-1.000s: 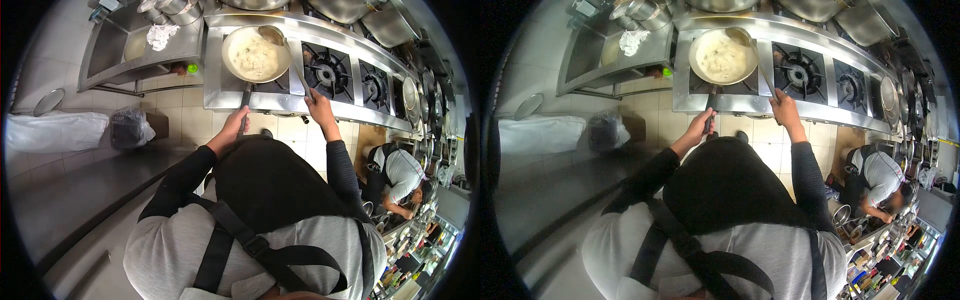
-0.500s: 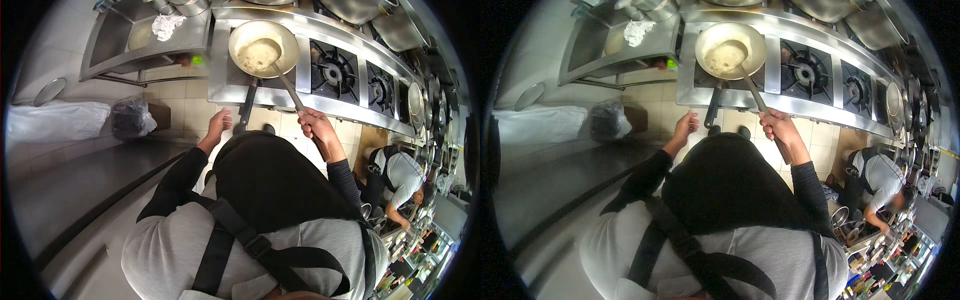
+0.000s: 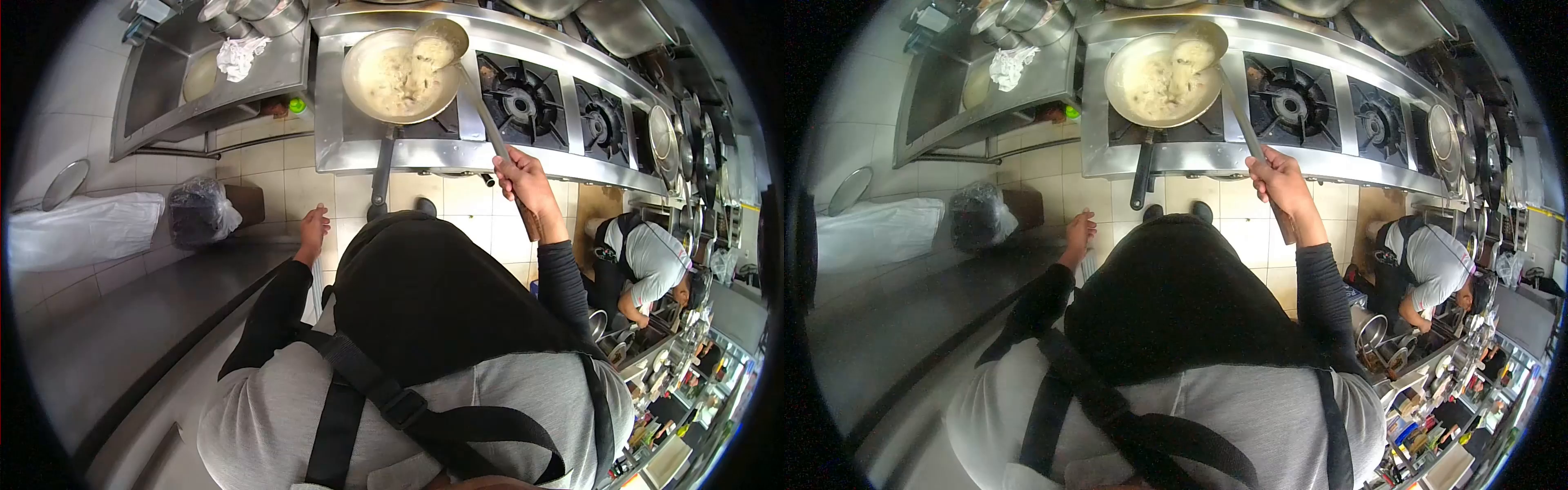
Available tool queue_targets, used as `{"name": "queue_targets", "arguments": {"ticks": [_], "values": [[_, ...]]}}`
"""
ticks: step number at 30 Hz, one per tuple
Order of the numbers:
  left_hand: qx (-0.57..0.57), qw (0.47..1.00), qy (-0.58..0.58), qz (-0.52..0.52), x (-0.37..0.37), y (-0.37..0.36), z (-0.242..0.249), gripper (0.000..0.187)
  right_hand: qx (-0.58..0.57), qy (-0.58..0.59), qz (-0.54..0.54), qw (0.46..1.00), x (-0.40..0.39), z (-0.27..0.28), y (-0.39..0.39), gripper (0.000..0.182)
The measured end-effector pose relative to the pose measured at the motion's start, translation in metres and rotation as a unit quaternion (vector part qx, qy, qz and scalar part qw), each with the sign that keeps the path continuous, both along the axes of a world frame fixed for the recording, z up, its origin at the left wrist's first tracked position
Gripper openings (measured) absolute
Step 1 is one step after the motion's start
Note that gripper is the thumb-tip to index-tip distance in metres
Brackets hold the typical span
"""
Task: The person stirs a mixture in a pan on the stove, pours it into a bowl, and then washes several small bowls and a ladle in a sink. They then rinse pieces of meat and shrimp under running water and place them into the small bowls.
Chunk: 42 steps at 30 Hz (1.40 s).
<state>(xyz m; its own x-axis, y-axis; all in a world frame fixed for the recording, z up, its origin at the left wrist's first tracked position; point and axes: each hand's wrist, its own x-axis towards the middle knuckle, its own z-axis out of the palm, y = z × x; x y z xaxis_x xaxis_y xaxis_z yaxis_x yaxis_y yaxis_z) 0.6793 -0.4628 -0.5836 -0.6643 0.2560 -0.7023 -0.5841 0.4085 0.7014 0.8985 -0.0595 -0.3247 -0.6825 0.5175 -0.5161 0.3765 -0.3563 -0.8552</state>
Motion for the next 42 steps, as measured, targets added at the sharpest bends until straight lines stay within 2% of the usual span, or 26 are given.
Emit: {"name": "queue_targets", "arguments": {"ticks": [6, 8, 9, 11, 14, 15, 17, 18, 19, 20, 21, 22, 25, 27, 28, 29, 30, 31, 33, 35, 36, 37, 39, 40, 41, 42], "values": [[0.029, 0.999, -0.022, 0.025, 0.002, 0.018, 0.017, 0.041, 0.081, -0.014, 0.037, 0.996, -0.008, -0.001, 0.006, 0.035], [0.081, 0.994, -0.060, 0.031, 0.000, 0.037, 0.016, 0.042, 0.224, -0.089, 0.103, 0.965, -0.014, -0.010, 0.012, 0.036], [0.120, 0.990, -0.077, 0.017, 0.001, 0.052, 0.023, 0.042, 0.222, -0.089, 0.105, 0.965, -0.018, -0.024, 0.014, 0.036], [0.201, 0.969, -0.141, -0.018, 0.004, 0.089, 0.049, 0.044, 0.513, -0.078, 0.135, 0.844, -0.026, -0.060, 0.018, 0.039], [0.311, 0.902, -0.298, -0.024, 0.009, 0.146, 0.097, 0.044, 0.478, -0.105, 0.139, 0.861, -0.044, -0.086, 0.004, 0.040], [0.313, 0.902, -0.297, -0.023, 0.011, 0.155, 0.103, 0.044, 0.468, -0.095, 0.157, 0.864, -0.048, -0.092, -0.001, 0.040], [0.297, 0.900, -0.301, -0.105, 0.008, 0.168, 0.111, 0.039, 0.291, -0.099, 0.153, 0.939, -0.050, -0.099, -0.019, 0.035], [0.307, 0.901, -0.283, -0.116, 0.008, 0.170, 0.103, 0.031, 0.074, -0.066, 0.136, 0.986, -0.049, -0.078, -0.031, 0.031], [0.306, 0.902, -0.282, -0.116, 0.010, 0.170, 0.096, 0.031, 0.074, -0.065, 0.136, 0.986, -0.044, -0.068, -0.037, 0.031], [0.255, 0.936, -0.196, -0.140, 0.014, 0.170, 0.103, 0.026, -0.073, -0.019, 0.071, 0.995, -0.038, -0.061, -0.040, 0.030], [0.201, 0.960, -0.109, -0.164, 0.014, 0.169, 0.109, 0.024, -0.218, 0.027, 0.004, 0.976, -0.032, -0.055, -0.043, 0.029], [0.201, 0.958, -0.103, -0.174, 0.012, 0.169, 0.115, 0.024, -0.217, 0.030, -0.002, 0.976, -0.024, -0.050, -0.048, 0.029], [0.177, 0.954, -0.061, -0.235, 0.003, 0.159, 0.122, 0.025, -0.135, -0.005, -0.006, 0.991, 0.005, -0.033, -0.061, 0.032], [0.172, 0.947, -0.074, -0.259, 0.002, 0.154, 0.128, 0.023, 0.047, -0.051, 0.015, 0.998, 0.027, -0.012, -0.075, 0.036], [0.173, 0.943, -0.067, -0.277, 0.001, 0.153, 0.129, 0.022, 0.104, -0.090, 0.014, 0.990, 0.036, 0.004, -0.081, 0.043], [0.174, 0.937, -0.062, -0.296, 0.002, 0.152, 0.131, 0.022, 0.103, -0.094, -0.012, 0.990, 0.045, 0.010, -0.086, 0.043], [0.183, 0.933, -0.079, -0.301, 0.004, 0.153, 0.134, 0.021, 0.260, -0.122, -0.013, 0.958, 0.055, 0.015, -0.093, 0.044], [0.183, 0.923, -0.085, -0.327, 0.007, 0.155, 0.138, 0.021, 0.408, -0.155, -0.012, 0.900, 0.068, 0.019, -0.101, 0.045], [0.193, 0.913, -0.090, -0.347, 0.014, 0.160, 0.142, 0.020, 0.417, -0.202, -0.068, 0.883, 0.086, 0.024, -0.115, 0.046], [0.191, 0.898, -0.094, -0.385, 0.029, 0.168, 0.150, 0.020, 0.486, -0.220, -0.107, 0.839, 0.109, 0.019, -0.132, 0.044], [0.193, 0.885, -0.093, -0.413, 0.037, 0.172, 0.159, 0.019, 0.480, -0.217, -0.133, 0.839, 0.122, 0.014, -0.146, 0.044], [0.194, 0.872, -0.092, -0.441, 0.046, 0.176, 0.167, 0.019, 0.407, -0.267, -0.135, 0.863, 0.134, 0.013, -0.162, 0.047], [0.191, 0.848, -0.103, -0.484, 0.068, 0.184, 0.172, 0.019, 0.302, -0.190, -0.170, 0.919, 0.145, 0.019, -0.195, 0.042], [0.188, 0.837, -0.104, -0.503, 0.081, 0.187, 0.171, 0.020, 0.064, -0.127, -0.269, 0.953, 0.149, 0.039, -0.216, 0.032], [0.185, 0.825, -0.106, -0.524, 0.095, 0.189, 0.171, 0.022, -0.051, -0.006, -0.330, 0.943, 0.165, 0.025, -0.233, 0.019], [0.177, 0.810, -0.104, -0.549, 0.109, 0.190, 0.175, 0.021, -0.110, 0.041, -0.380, 0.918, 0.177, 0.035, -0.248, 0.015]]}}
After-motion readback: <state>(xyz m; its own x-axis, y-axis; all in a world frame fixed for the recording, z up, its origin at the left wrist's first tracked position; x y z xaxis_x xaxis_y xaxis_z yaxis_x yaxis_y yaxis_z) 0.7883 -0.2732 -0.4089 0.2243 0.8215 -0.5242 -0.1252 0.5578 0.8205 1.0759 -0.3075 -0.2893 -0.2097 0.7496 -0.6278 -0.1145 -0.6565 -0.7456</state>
